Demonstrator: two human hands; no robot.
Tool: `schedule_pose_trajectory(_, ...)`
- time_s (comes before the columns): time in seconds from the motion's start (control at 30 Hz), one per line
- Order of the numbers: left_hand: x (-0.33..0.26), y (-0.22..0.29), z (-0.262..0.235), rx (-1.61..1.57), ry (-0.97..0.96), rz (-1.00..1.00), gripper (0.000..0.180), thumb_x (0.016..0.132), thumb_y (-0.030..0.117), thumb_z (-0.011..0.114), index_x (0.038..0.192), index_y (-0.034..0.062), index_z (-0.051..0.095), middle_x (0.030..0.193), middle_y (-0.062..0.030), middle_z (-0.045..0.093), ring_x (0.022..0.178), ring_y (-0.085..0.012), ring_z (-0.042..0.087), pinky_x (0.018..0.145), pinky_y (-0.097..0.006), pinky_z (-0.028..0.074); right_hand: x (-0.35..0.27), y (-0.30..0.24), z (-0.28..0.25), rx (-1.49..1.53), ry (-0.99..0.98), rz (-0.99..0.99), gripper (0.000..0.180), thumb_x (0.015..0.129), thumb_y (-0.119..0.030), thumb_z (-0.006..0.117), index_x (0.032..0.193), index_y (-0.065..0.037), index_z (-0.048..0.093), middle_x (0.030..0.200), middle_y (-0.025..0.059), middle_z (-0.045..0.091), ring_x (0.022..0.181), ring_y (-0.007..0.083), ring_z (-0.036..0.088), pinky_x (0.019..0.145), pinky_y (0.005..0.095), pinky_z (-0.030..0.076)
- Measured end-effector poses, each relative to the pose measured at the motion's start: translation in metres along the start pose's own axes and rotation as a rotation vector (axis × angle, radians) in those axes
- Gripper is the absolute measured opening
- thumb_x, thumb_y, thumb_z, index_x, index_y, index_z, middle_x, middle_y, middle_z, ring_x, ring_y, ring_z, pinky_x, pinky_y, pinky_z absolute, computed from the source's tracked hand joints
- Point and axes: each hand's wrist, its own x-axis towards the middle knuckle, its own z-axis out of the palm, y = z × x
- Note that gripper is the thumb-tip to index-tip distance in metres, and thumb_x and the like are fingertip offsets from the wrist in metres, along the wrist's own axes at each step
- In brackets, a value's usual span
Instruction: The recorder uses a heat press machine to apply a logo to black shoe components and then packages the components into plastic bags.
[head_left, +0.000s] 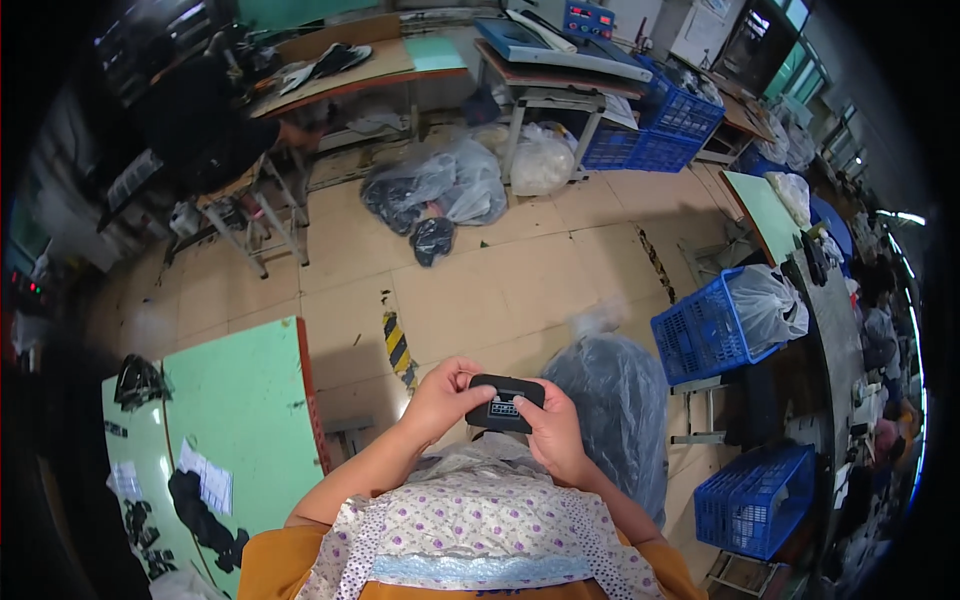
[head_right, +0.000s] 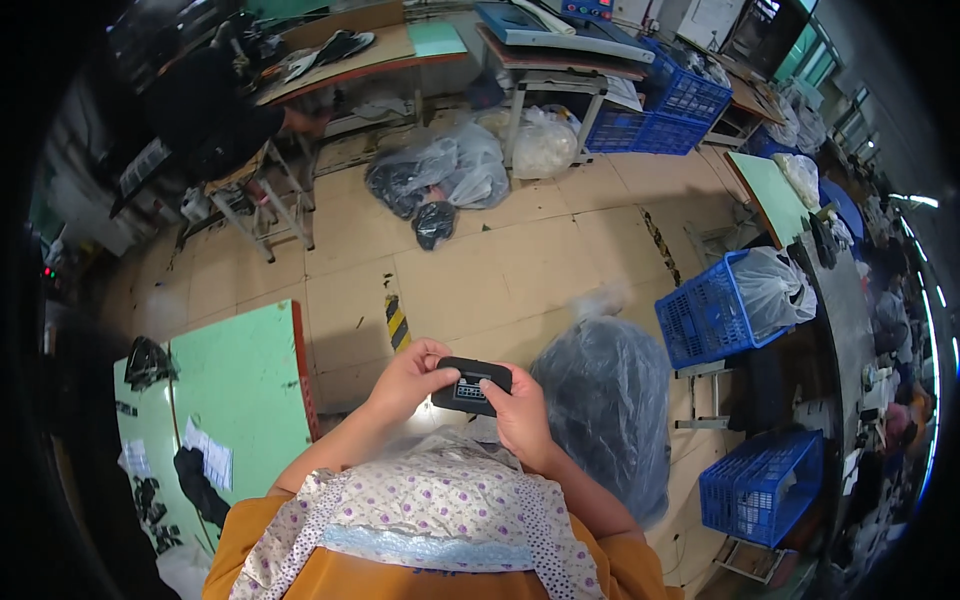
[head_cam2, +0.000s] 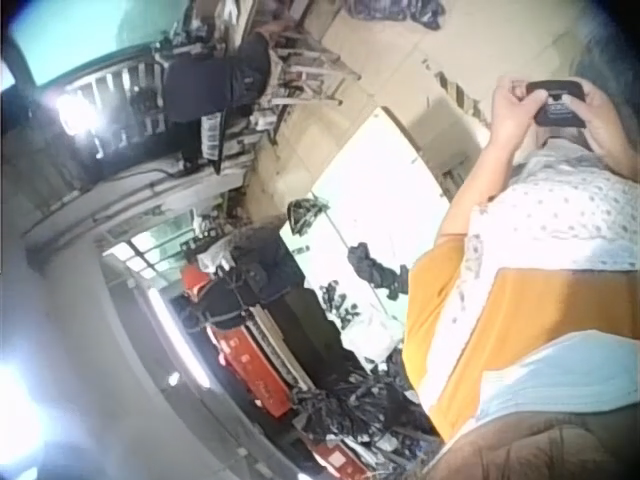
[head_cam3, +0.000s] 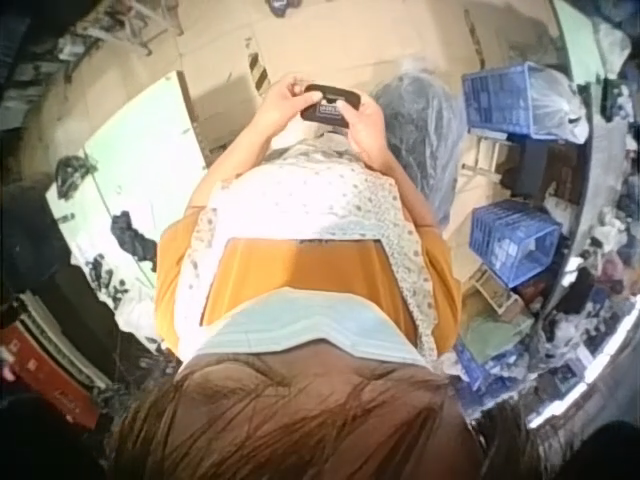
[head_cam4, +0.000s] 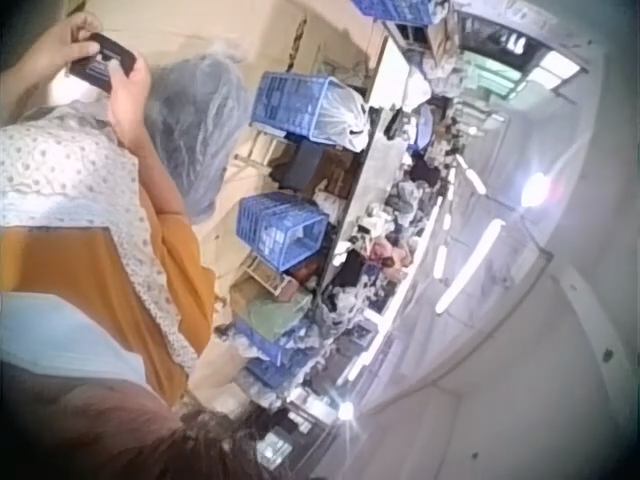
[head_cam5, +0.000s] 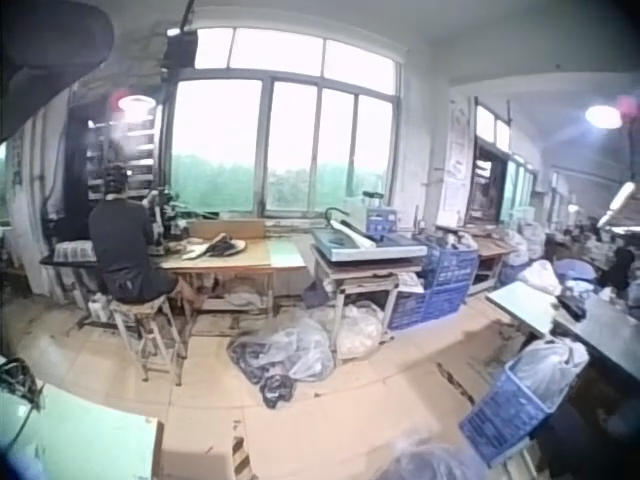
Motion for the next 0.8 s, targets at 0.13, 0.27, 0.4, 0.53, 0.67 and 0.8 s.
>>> schedule_pose_trajectory(0.13,0.06,0.013,0.003,-0.564,0.089,-0.165,0.025,0.08,0.007,0.065,0.102,0.0017,0.055,0.08,-0.0007,0.06,0.07,-0.0079,0.055,0.062,-0.021,0.046,0.052,-0.025,-0.008,0.046,0.084,-0.074,0.018,0.084,0.004,0.052,0.102,0.004,0.051,0.093,0.0092,0.059,0.084,0.0136,0.058,0.077,0.0264,0.048)
schedule_pose_trajectory(0.27,0.117,0.027,0.008,-0.344,-0.059,-0.078,0.022,0.078,-0.001,0.064,0.098,0.0006,0.056,0.083,-0.0012,0.061,0.071,-0.0078,0.056,0.064,-0.021,0.046,0.107,-0.047,-0.023,-0.039,0.129,-0.132,0.017,0.084,0.003,0.052,0.101,0.004,0.051,0.092,0.0085,0.059,0.083,0.0128,0.057,0.077,0.0261,0.048)
schedule_pose_trajectory(0.4,0.181,0.037,0.014,-0.174,-0.056,-0.038,0.019,0.077,-0.004,0.064,0.094,0.0,0.058,0.084,-0.0013,0.061,0.072,-0.0069,0.055,0.065,-0.02,0.046,0.164,-0.079,-0.037,-0.033,0.115,-0.155,0.017,0.084,0.002,0.053,0.101,0.004,0.051,0.092,0.0074,0.059,0.082,0.0117,0.056,0.076,0.0256,0.046)
schedule_pose_trajectory(0.53,0.231,0.049,0.024,-0.179,0.013,-0.048,0.014,0.077,-0.004,0.063,0.089,0.0005,0.058,0.082,-0.0022,0.061,0.072,-0.0069,0.055,0.066,-0.02,0.046,0.197,-0.112,-0.05,-0.004,0.119,-0.06,0.017,0.087,-0.003,0.051,0.102,0.003,0.051,0.095,0.009,0.059,0.085,0.0164,0.059,0.074,0.0319,0.05)
schedule_pose_trajectory(0.67,0.284,0.063,0.03,-0.336,0.043,-0.12,0.015,0.076,-0.005,0.062,0.089,0.0007,0.057,0.083,-0.0044,0.061,0.073,-0.0088,0.056,0.07,-0.023,0.047,0.232,-0.138,-0.067,0.215,0.145,0.075,0.02,0.092,-0.012,0.043,0.106,0.001,0.05,0.099,0.0112,0.059,0.087,0.0236,0.062,0.068,0.0409,0.054)
schedule_pose_trajectory(0.8,0.34,0.077,0.032,-0.345,-0.045,-0.14,0.018,0.075,-0.006,0.062,0.091,0.0003,0.056,0.086,-0.0059,0.061,0.075,-0.0102,0.057,0.072,-0.024,0.048,0.272,-0.161,-0.08,0.263,0.127,0.036,0.022,0.093,-0.014,0.04,0.108,0.001,0.049,0.101,0.0113,0.058,0.087,0.0244,0.062,0.068,0.041,0.054)
